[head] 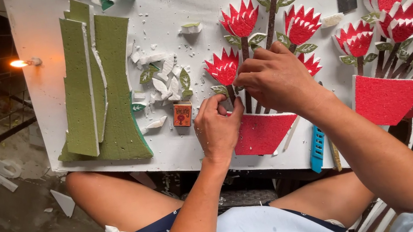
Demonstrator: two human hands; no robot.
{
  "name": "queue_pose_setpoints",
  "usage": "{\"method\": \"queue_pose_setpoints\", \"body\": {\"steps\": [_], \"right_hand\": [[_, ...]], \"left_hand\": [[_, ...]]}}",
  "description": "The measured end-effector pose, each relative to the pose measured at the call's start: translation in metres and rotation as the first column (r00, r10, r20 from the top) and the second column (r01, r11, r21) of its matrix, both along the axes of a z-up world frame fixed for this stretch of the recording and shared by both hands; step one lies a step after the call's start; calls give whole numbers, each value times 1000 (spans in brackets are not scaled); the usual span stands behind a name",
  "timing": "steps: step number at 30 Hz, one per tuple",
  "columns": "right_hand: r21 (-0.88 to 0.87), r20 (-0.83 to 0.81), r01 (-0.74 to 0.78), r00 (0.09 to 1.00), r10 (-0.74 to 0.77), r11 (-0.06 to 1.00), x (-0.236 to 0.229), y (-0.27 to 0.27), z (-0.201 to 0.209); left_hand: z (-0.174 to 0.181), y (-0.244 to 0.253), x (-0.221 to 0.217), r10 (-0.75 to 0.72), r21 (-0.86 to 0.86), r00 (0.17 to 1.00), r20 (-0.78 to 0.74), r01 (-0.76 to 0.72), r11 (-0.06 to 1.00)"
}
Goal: The person is decorating foam flower pots by cutting small pieces of white foam and attaching them to the pots, occasionally using a candle flame for heat.
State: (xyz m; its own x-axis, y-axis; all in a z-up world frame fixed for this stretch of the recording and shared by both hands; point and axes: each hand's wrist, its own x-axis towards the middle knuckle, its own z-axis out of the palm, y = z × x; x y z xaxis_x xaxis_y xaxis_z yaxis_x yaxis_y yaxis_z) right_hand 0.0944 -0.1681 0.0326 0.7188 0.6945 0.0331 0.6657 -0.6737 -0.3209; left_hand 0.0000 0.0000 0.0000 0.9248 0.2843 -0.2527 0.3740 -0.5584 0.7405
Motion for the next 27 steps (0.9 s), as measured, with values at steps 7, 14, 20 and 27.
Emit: {"method": "queue_pose_setpoints", "body": {"steps": [7,14,20,27], "right_hand": [[-145,-152,29,987,-51,989,5,7,3],[-80,-203,37,978,-52,996,2,7,11],[-44,-184,65,980,-72,997,0,6,8],[-59,-130,89,987,-96,994,-6,7,-2]], "left_hand": [[-3,-1,1,9,0,999,37,-9,1000],[-1,-2,-2,17,0,1000,21,-17,1000],[-3,-2,0,12,-2,999,34,-12,1000],[-3,-3,-1,19,1,999,44,-19,1000]]}}
